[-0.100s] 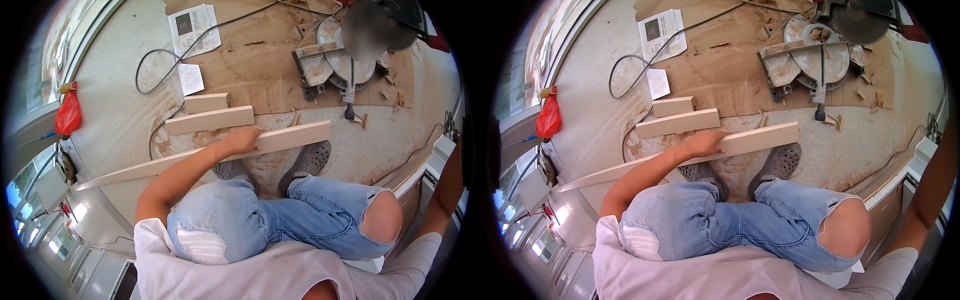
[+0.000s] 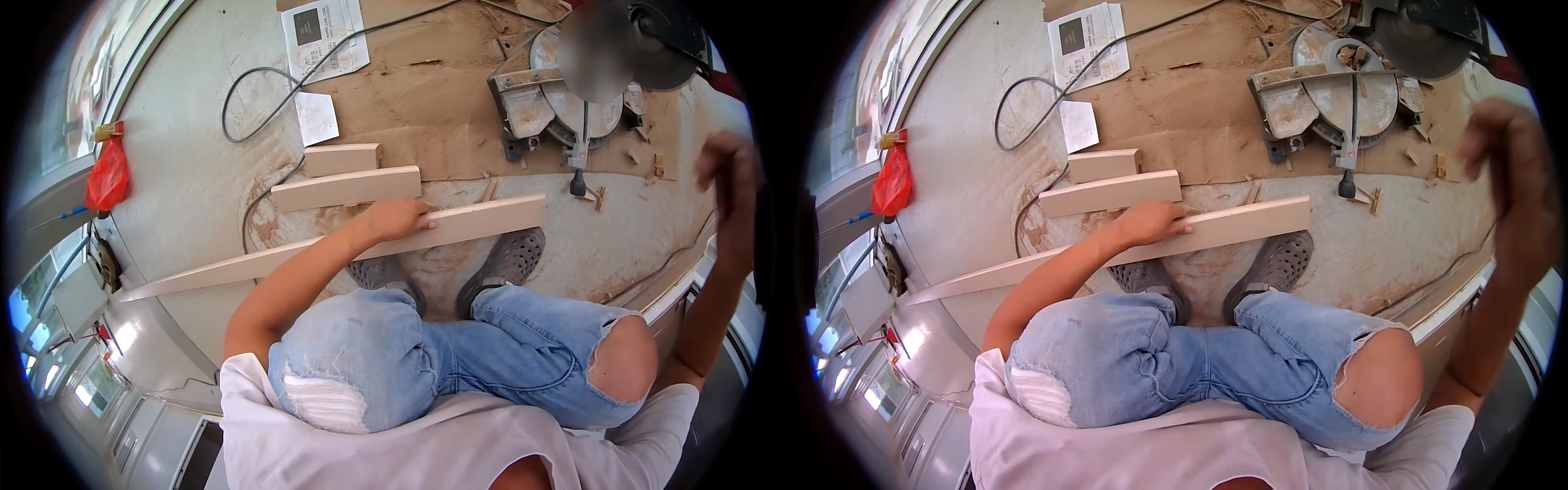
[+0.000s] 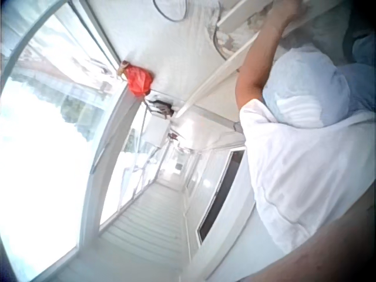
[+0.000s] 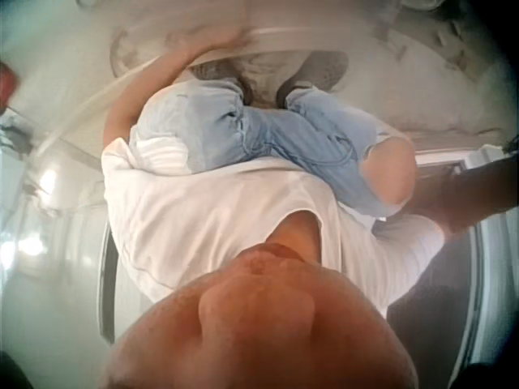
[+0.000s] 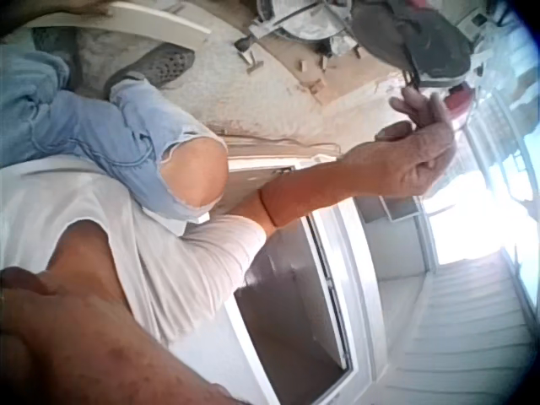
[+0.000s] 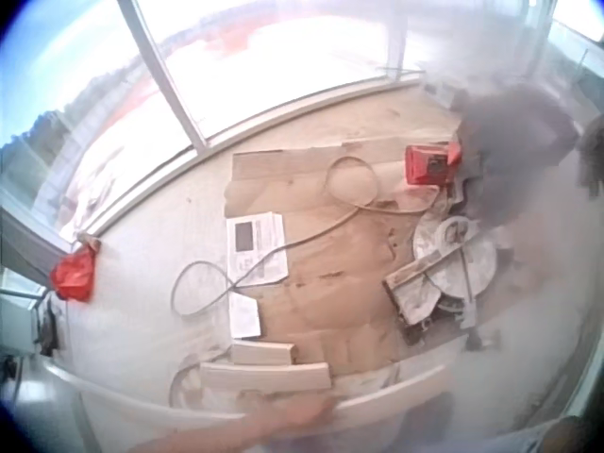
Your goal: The person measures and cuts wooden baseboard pieces using a miter saw to fit along the walls of a room. They repeatedly test the fit of the cut pieces against the wall corners and floor, adjusting the saw and cutting new pieces as needed to ensure a proper fit.
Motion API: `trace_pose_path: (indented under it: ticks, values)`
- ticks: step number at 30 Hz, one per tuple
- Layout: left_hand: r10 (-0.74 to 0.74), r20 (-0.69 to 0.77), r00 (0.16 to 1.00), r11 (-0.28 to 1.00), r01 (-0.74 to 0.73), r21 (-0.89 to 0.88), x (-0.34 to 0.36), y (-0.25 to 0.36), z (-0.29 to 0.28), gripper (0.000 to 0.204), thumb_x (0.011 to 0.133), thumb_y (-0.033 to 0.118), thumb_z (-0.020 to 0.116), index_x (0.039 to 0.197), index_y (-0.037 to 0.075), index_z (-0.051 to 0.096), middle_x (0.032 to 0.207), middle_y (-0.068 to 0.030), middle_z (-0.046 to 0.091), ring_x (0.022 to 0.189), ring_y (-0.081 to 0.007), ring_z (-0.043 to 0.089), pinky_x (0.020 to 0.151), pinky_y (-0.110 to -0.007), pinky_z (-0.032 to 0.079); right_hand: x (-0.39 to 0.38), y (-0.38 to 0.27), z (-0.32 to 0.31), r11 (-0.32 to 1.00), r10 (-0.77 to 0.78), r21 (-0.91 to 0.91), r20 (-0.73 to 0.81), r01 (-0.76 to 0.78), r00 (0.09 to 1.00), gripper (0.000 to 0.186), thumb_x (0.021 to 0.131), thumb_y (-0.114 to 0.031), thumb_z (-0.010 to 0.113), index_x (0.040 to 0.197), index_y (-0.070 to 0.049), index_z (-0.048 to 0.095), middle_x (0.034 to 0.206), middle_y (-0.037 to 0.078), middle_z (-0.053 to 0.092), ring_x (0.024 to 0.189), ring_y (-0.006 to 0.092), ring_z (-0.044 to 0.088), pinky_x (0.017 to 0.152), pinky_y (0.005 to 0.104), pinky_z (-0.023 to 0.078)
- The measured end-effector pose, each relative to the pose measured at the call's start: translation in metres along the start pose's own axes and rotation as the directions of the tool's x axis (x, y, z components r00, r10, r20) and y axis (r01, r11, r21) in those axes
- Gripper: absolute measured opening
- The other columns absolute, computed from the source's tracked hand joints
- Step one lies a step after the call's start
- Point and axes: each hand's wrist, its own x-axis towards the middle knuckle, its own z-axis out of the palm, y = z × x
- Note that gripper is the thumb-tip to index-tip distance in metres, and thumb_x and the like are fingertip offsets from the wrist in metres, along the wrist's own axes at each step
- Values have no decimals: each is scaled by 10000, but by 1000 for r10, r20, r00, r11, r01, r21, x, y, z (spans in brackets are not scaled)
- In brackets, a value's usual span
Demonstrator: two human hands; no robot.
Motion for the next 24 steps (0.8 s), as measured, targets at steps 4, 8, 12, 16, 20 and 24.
trace_pose_path:
  ticks: [4,8,12,16,20,24]
  values:
    - [85,-421,903,970,21,242,-4,-21,-46,304,875,180,699,1131,29,635,1084,-199,651,1037,-408,619,911,-505,489,-66,28,200,847,138,294,683,-443,718,293,1046,-272,571,1119,-17,696,801,91,703,705,156,654,647,319,525]
    - [247,-641,727,801,220,557,-16,-71,-75,184,835,38,590,1016,56,620,1018,-136,592,1014,-321,584,868,-435,466,-89,47,303,941,-79,247,824,-229,562,265,1024,-283,590,1120,-69,714,858,125,732,749,261,697,719,398,539]
    - [126,-579,805,820,245,518,-17,-77,-87,204,814,73,667,993,49,574,983,-138,610,990,-341,615,840,-451,482,-91,52,336,926,-260,371,770,-77,583,298,1008,-320,598,1133,-72,706,887,144,736,819,340,701,756,446,537]
    - [-16,-577,816,910,251,331,-17,-40,-105,357,816,165,789,1017,44,520,930,-171,646,892,-413,654,759,-490,532,-72,45,338,958,-227,285,732,14,642,337,988,-366,617,1115,-67,706,897,163,737,866,378,706,783,481,537]
    - [-151,-715,683,988,89,-123,-6,38,-115,518,872,151,757,1308,58,494,985,-201,700,839,-363,702,749,-435,574,-65,41,345,940,-121,331,558,-86,821,383,951,-333,670,1253,-98,656,1012,160,732,897,374,711,803,476,550]
    - [-329,-647,688,804,-156,-575,18,55,-93,617,905,152,729,1455,45,472,1041,-174,693,854,-221,698,722,-342,572,-59,31,353,958,-35,284,236,-34,971,527,919,-291,717,1391,-113,564,1172,165,692,914,352,710,819,428,566]
